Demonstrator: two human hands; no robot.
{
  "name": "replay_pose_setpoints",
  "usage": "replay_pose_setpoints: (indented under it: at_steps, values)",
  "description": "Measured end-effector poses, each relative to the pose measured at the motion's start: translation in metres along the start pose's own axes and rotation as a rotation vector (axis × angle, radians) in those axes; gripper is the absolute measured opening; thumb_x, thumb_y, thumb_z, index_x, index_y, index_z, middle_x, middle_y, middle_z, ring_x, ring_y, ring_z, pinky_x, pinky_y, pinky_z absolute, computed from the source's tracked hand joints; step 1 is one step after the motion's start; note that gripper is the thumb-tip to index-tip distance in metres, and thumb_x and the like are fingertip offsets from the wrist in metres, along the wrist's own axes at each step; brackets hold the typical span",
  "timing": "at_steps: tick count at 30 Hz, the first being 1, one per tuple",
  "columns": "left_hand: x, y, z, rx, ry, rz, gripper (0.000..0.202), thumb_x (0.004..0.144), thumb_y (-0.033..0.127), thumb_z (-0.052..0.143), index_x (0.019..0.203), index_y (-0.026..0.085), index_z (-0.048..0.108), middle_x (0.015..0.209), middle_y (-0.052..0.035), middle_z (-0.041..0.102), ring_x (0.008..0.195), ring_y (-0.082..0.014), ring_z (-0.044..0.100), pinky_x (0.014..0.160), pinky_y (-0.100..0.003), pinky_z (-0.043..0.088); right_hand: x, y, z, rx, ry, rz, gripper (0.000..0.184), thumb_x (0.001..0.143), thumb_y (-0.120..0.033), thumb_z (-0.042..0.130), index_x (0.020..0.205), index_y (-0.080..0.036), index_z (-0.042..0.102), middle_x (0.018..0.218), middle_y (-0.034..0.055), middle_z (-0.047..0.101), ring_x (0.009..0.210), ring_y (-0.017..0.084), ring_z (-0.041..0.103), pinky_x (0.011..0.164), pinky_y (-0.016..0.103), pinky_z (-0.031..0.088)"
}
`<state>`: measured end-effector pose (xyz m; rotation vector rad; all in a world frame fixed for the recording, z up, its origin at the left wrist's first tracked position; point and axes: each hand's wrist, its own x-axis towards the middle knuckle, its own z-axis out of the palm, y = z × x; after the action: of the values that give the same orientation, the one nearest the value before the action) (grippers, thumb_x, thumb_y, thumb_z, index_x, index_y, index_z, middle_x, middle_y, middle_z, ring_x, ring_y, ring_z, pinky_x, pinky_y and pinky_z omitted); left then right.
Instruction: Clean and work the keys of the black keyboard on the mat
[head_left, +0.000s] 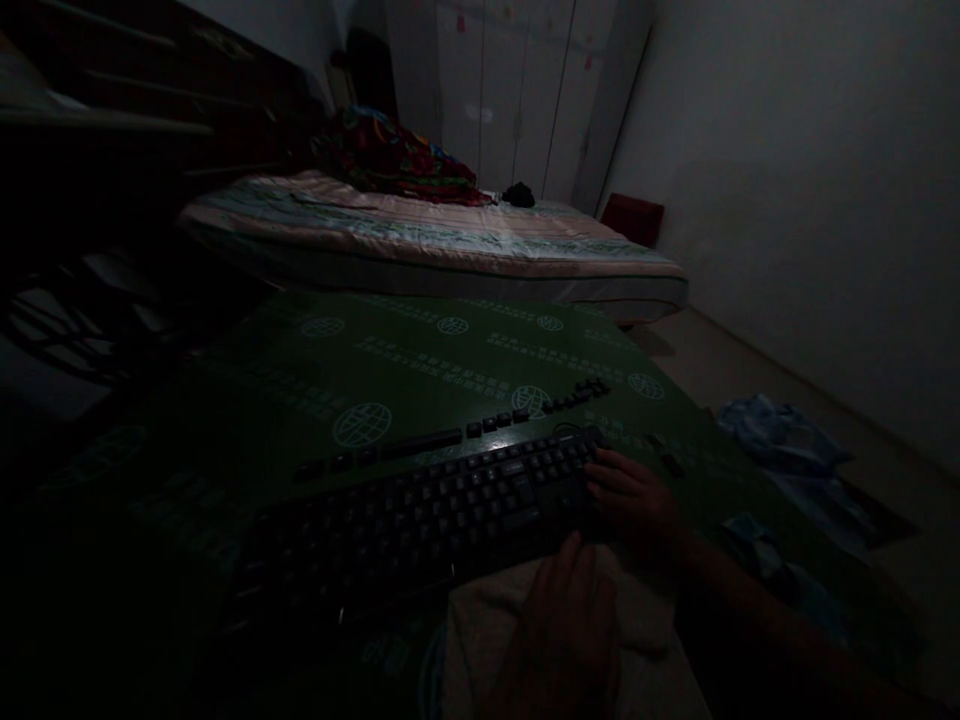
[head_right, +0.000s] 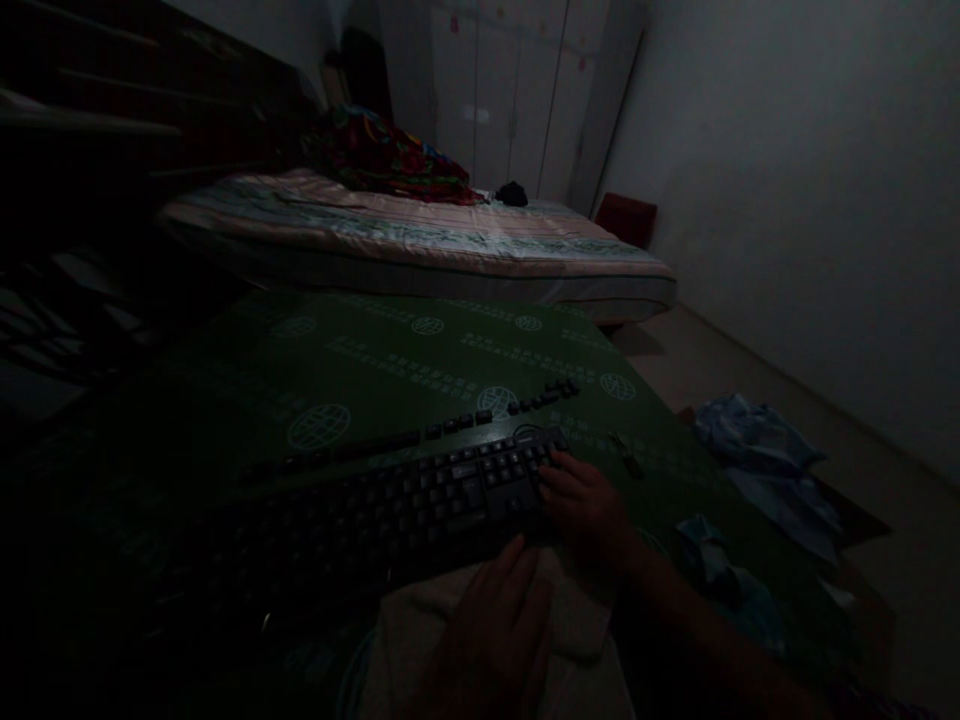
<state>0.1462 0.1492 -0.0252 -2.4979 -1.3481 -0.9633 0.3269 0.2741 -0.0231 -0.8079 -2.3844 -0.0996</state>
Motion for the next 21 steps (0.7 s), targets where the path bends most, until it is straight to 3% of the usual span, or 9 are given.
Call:
replay_pose_setpoints:
  at_steps: [4,7,12,15,21]
  values:
    - [-0.001,0.001,0.007,-0.001,-0.008,-0.021,0.025,0.088,0.024,0.047,0.107,0.016,0.060,0.127,-0.0099,0.058,0.127,-0.0261,0.044,0.098,-0.038,0.044,0.000,-0.011,-0.008,-0.124,-0.029,-0.014,0.020,0.086,-0.024,0.059,0.104,-0.018,0.066,0.115,0.0118,0.067,0.121,0.029,0.053,0.094,0.049,0.050]
    - [-0.004,0.002,0.012,0.022,0.089,-0.021,0.023,0.088,0.023,0.045,0.103,0.015,0.061,0.123,-0.0107,0.060,0.127,-0.0268,0.044,0.096,-0.039,0.046,0.000,-0.016,-0.012,-0.161,-0.042,-0.025,0.021,0.087,-0.024,0.058,0.105,-0.018,0.066,0.115,0.0126,0.067,0.121,0.029,0.053,0.093,0.049,0.049]
    - [-0.005,0.001,0.011,-0.007,-0.047,0.004,0.029,0.086,0.022,0.047,0.112,0.014,0.059,0.128,-0.0125,0.057,0.127,-0.0280,0.044,0.097,-0.041,0.046,0.000,-0.020,-0.012,-0.178,-0.059,-0.058,0.026,0.087,-0.024,0.059,0.111,-0.016,0.063,0.117,0.0135,0.066,0.124,0.030,0.050,0.095,0.049,0.047]
    - [-0.007,0.000,0.018,-0.005,0.078,0.008,0.023,0.086,0.024,0.048,0.102,0.014,0.060,0.124,-0.0142,0.058,0.126,-0.0291,0.045,0.094,-0.043,0.047,0.001,-0.022,-0.011,-0.215,-0.095,-0.067,0.028,0.088,-0.026,0.056,0.113,-0.015,0.063,0.119,0.0143,0.064,0.122,0.030,0.052,0.094,0.048,0.047]
    - [-0.011,0.000,0.028,-0.027,0.062,-0.013,0.030,0.085,0.027,0.048,0.111,0.014,0.058,0.130,-0.0129,0.055,0.128,-0.0294,0.042,0.095,-0.043,0.046,0.003,-0.023,-0.014,-0.194,-0.085,-0.014,0.024,0.085,-0.025,0.060,0.108,-0.016,0.064,0.120,0.0122,0.065,0.121,0.031,0.052,0.091,0.047,0.050]
